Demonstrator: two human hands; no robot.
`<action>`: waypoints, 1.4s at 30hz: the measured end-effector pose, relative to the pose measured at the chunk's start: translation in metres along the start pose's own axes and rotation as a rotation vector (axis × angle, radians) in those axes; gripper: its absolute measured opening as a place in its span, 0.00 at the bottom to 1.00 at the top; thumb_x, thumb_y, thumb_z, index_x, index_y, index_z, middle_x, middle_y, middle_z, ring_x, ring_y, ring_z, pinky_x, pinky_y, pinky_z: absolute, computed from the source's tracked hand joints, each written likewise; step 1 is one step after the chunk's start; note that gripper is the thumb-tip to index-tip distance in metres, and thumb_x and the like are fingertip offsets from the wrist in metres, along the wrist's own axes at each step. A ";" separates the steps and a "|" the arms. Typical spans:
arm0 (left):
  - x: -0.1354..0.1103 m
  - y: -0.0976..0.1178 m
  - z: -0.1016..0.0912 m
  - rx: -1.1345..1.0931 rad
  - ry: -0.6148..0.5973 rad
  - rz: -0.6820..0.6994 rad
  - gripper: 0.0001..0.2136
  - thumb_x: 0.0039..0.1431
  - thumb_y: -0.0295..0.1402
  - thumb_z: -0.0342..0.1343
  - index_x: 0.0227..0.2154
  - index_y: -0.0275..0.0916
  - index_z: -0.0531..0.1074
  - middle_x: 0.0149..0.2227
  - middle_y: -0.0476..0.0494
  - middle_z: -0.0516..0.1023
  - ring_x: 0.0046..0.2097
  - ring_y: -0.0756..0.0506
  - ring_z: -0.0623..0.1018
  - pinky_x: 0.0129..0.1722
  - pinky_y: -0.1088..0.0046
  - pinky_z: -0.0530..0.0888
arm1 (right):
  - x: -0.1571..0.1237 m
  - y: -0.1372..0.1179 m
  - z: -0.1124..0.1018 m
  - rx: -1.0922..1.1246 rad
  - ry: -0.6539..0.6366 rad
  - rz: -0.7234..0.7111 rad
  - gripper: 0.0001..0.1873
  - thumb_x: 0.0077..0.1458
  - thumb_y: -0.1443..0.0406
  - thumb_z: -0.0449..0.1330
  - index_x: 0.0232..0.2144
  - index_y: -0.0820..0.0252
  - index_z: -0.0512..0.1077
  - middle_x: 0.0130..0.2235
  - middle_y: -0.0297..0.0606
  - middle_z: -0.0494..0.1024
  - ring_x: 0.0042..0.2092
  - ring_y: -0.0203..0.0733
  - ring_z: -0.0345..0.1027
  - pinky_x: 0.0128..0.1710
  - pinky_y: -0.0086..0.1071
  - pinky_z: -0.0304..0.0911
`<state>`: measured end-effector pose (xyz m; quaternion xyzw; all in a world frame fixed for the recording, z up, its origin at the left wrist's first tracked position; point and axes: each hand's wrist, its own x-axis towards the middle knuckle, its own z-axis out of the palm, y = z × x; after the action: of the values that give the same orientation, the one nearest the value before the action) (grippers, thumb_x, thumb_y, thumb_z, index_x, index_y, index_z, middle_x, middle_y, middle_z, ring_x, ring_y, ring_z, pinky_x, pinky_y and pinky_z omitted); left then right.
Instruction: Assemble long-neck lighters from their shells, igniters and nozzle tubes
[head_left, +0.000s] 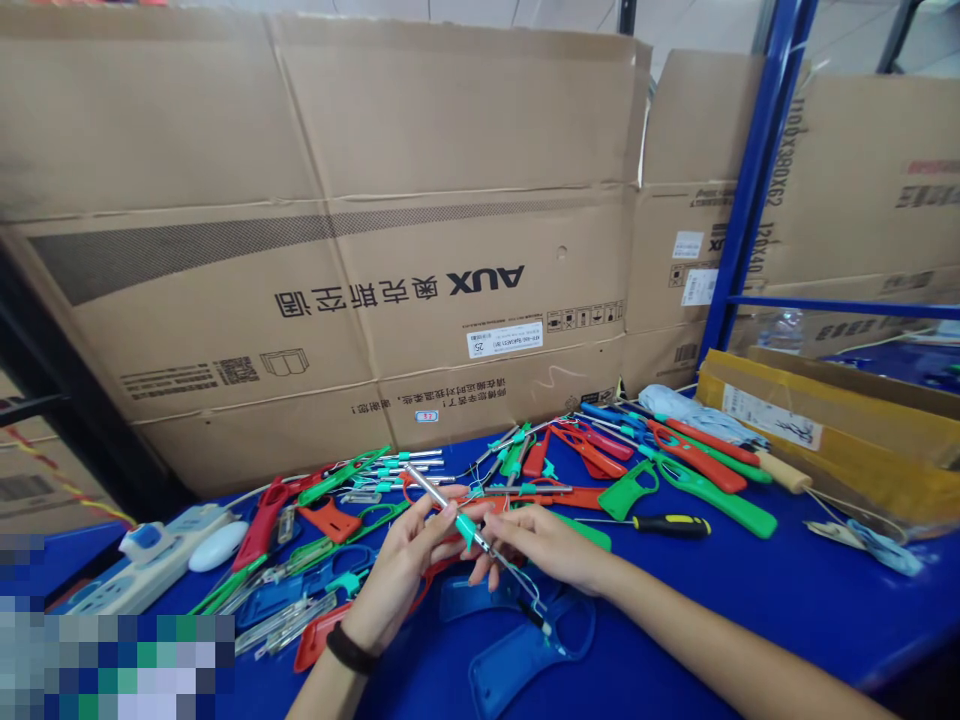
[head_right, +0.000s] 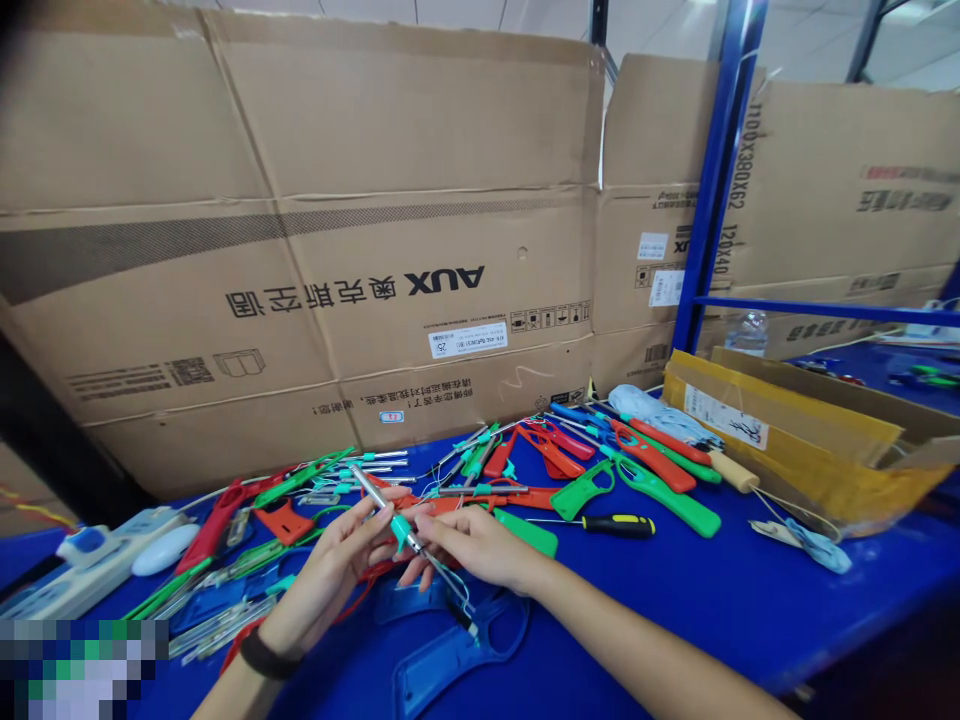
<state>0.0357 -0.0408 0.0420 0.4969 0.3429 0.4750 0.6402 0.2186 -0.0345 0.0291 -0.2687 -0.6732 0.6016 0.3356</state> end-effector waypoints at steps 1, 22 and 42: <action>-0.001 0.000 0.000 0.007 -0.021 -0.006 0.18 0.52 0.39 0.63 0.45 0.37 0.72 0.40 0.38 0.82 0.34 0.44 0.81 0.38 0.69 0.76 | 0.000 0.001 0.001 0.027 0.002 0.024 0.31 0.52 0.42 0.54 0.33 0.64 0.76 0.27 0.39 0.79 0.28 0.38 0.71 0.37 0.35 0.65; -0.001 -0.007 0.003 0.062 -0.111 -0.034 0.22 0.53 0.41 0.62 0.50 0.39 0.71 0.50 0.36 0.77 0.48 0.39 0.78 0.46 0.65 0.74 | 0.002 -0.001 0.000 0.261 0.133 -0.013 0.22 0.50 0.51 0.63 0.38 0.60 0.66 0.32 0.37 0.80 0.33 0.40 0.76 0.39 0.35 0.65; 0.010 -0.010 -0.004 0.415 -0.123 0.011 0.25 0.54 0.53 0.54 0.41 0.34 0.72 0.32 0.42 0.79 0.31 0.49 0.76 0.32 0.74 0.73 | -0.024 -0.028 -0.031 0.065 0.537 -0.056 0.20 0.39 0.53 0.69 0.26 0.59 0.66 0.25 0.33 0.77 0.30 0.41 0.75 0.31 0.31 0.69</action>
<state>0.0374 -0.0307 0.0316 0.6481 0.3906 0.3665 0.5413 0.2591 -0.0369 0.0552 -0.3890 -0.5475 0.5207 0.5270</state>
